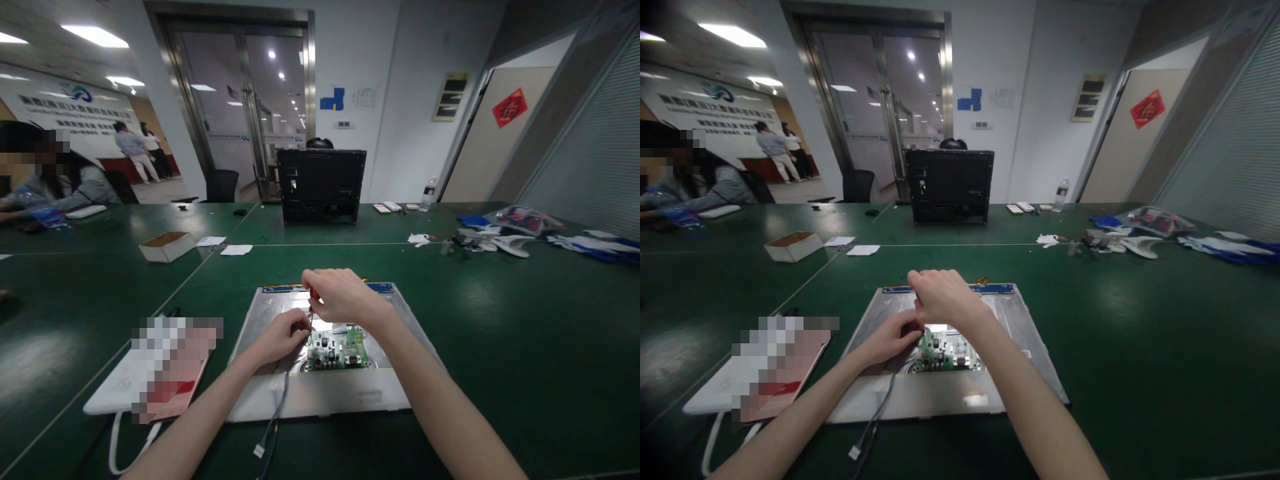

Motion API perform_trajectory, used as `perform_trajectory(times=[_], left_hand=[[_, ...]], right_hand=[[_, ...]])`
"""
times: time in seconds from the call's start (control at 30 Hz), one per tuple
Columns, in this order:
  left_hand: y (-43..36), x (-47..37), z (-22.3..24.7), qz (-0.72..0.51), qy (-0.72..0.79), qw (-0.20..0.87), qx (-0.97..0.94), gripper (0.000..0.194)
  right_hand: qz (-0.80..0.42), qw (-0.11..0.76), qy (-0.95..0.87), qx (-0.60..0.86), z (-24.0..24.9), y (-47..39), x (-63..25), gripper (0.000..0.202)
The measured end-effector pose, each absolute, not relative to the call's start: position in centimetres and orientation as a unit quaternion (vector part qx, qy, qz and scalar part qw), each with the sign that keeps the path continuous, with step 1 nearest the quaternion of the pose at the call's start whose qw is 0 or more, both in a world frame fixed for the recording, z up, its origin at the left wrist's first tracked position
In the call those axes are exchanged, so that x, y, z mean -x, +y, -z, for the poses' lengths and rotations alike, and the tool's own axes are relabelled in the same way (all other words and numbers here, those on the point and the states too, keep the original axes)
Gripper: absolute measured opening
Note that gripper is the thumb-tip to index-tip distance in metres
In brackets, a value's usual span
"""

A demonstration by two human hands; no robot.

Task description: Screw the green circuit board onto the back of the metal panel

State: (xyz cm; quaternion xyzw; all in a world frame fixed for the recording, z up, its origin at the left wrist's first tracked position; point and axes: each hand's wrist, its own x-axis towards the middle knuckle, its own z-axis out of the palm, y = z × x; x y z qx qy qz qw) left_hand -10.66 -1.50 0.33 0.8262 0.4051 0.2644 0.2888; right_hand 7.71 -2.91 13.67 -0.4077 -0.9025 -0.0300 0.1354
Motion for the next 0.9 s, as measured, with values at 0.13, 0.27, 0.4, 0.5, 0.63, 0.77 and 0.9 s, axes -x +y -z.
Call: perform_trajectory(times=[0.13, 0.27, 0.4, 0.5, 0.63, 0.77, 0.9], left_hand=[[-1.65, 10.6, -0.74, -0.256, 0.409, 0.287, -0.828, 0.011], [-1.67, 10.54, -0.77, -0.258, 0.41, 0.288, -0.826, 0.011], [-1.55, 10.58, -0.41, -0.264, 0.407, 0.285, -0.826, 0.011], [-1.53, 10.6, -0.34, -0.262, 0.41, 0.289, -0.825, 0.011], [-1.64, 10.57, -0.64, -0.26, 0.41, 0.293, -0.824, 0.011], [-1.69, 10.54, -0.8, -0.259, 0.411, 0.287, -0.826, 0.01], [-1.61, 10.58, -0.54, -0.264, 0.409, 0.289, -0.824, 0.011]], right_hand=[[0.048, 0.124, -0.894, 0.429, -13.52, -2.51, -7.57, 0.013], [0.047, 0.123, -0.897, 0.421, -13.54, -2.59, -7.77, 0.016], [0.031, 0.132, -0.908, 0.397, -13.74, -3.03, -7.96, 0.018], [0.029, 0.134, -0.908, 0.396, -13.73, -3.05, -7.87, 0.018], [0.044, 0.137, -0.898, 0.415, -13.58, -2.67, -7.64, 0.012], [0.046, 0.13, -0.895, 0.424, -13.61, -2.56, -7.65, 0.016], [0.027, 0.134, -0.904, 0.406, -13.75, -2.91, -7.83, 0.016]])
